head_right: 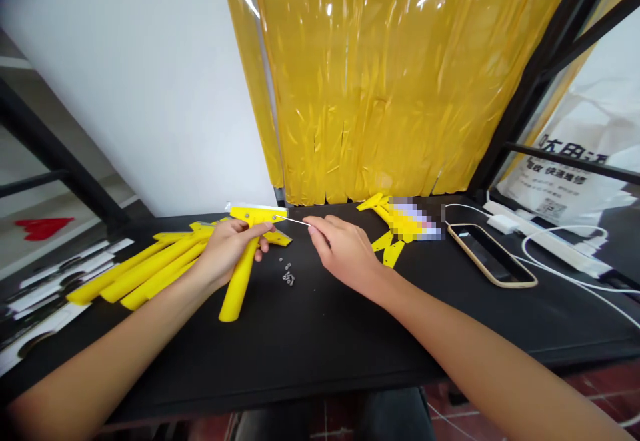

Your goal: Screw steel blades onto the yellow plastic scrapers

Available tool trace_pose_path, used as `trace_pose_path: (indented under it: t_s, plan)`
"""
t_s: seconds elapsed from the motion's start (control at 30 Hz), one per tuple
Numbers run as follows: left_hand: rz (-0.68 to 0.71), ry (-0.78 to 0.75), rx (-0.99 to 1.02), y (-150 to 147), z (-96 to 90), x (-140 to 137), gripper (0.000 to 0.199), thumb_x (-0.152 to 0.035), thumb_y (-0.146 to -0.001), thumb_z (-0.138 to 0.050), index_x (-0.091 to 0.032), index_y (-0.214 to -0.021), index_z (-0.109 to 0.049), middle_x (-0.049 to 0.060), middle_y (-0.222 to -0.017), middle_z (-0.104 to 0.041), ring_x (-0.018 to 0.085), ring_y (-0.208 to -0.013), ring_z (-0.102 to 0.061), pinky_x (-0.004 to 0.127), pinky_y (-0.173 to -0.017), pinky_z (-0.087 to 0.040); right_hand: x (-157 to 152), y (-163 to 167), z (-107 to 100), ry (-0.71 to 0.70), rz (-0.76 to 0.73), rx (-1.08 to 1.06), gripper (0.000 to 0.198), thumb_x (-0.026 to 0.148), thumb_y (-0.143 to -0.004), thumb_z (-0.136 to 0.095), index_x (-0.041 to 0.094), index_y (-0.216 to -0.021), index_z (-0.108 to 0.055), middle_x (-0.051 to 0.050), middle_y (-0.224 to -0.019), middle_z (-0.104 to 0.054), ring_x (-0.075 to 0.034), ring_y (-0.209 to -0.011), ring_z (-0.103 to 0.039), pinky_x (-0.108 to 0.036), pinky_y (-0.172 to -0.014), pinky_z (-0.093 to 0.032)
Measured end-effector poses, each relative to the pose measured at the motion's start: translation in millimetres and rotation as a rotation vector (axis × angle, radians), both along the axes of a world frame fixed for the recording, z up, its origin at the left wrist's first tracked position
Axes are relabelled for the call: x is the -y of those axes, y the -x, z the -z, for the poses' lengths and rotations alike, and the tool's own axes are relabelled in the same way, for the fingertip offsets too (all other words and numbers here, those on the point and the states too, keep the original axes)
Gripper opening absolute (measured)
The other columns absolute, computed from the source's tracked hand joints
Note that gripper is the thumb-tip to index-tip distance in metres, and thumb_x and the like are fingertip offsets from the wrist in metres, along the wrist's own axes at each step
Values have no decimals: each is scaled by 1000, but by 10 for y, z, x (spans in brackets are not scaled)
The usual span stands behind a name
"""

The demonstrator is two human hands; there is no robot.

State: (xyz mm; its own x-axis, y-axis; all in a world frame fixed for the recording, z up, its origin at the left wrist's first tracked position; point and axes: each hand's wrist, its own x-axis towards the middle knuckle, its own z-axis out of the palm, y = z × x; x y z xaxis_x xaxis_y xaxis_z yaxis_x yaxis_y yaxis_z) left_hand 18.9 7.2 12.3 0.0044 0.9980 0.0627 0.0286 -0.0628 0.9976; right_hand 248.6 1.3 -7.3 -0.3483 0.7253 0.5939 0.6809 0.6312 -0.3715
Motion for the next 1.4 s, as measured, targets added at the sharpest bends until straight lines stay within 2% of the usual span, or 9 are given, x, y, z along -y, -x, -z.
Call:
trace_pose_path:
  t_s: [0.13, 0.33, 0.53, 0.63, 0.77, 0.87, 0.93, 1.07, 1.4]
  plan:
    - [22, -11, -24, -13, 29, 13, 23, -31, -77, -77, -10, -78, -69, 4, -53, -63, 11, -39, -52, 24, -41, -41, -10, 12, 37, 3, 0, 37, 33, 29, -102, -45, 23, -124, -69, -6, -89, -69, -20, -80, -66, -33, -78, -51]
    - [21, -38, -52, -14, 60, 18, 22, -32, -78, -76, -11, -76, -68, 4, -52, -63, 11, -38, -51, 24, -40, -39, -8, 19, 70, -31, -12, 11, 32, 29, -102, -44, 21, -120, -70, -6, -91, -68, -19, -81, -66, -32, -78, -50]
    - [17, -56, -71, -15, 54, 30, 20, -30, -80, -74, -11, -76, -68, 4, -52, -63, 11, -38, -51, 24, -40, -39, -6, 40, 69, 18, -32, -27, 32, 30, -101, -45, 21, -117, -72, -6, -90, -70, -20, -80, -65, -34, -77, -49]
    - [29, -53, -71, -14, 45, 38, 20, -30, -80, -74, -11, -76, -68, 4, -51, -63, 10, -37, -50, 24, -39, -37, -12, 45, 50, 135, -78, -136, 31, 33, -99, -48, 22, -113, -74, -6, -93, -73, -20, -80, -64, -33, -74, -48]
    - [40, -50, -66, -20, 32, 52, 20, -30, -79, -75, -11, -75, -68, 4, -52, -63, 10, -36, -50, 23, -39, -37, -34, 46, 12, 438, -145, -337, 30, 39, -96, -53, 23, -106, -77, -4, -85, -70, -17, -75, -59, -29, -63, -43]
    - [36, -47, -63, -28, 27, 61, 20, -30, -79, -75, -12, -74, -68, 4, -52, -63, 10, -36, -50, 23, -39, -36, -38, 51, -7, 718, -171, -499, 34, 45, -93, -58, 21, -108, -77, 0, -67, -53, -12, -60, -44, -24, -47, -28]
    - [31, -37, -55, -29, 30, 60, 20, -30, -78, -76, -12, -74, -67, 4, -52, -63, 10, -36, -50, 24, -38, -36, -33, 60, -12, 845, -174, -583, 36, 48, -90, -61, 20, -108, -76, 3, -62, -41, -11, -55, -35, -23, -43, -18]
    - [30, -32, -42, -24, 45, 49, 21, -31, -77, -77, -11, -76, -68, 4, -52, -63, 11, -37, -51, 24, -39, -37, -21, 79, -16, 912, -199, -652, 37, 49, -87, -65, 20, -107, -76, 4, -63, -35, -9, -53, -26, -23, -42, -15]
    - [26, -27, -38, -33, 34, 57, 23, -32, -76, -77, -11, -78, -69, 5, -53, -63, 11, -38, -51, 24, -39, -37, -28, 63, -1, 931, -223, -670, 36, 49, -86, -66, 20, -105, -76, 5, -63, -33, -8, -53, -24, -23, -43, -14]
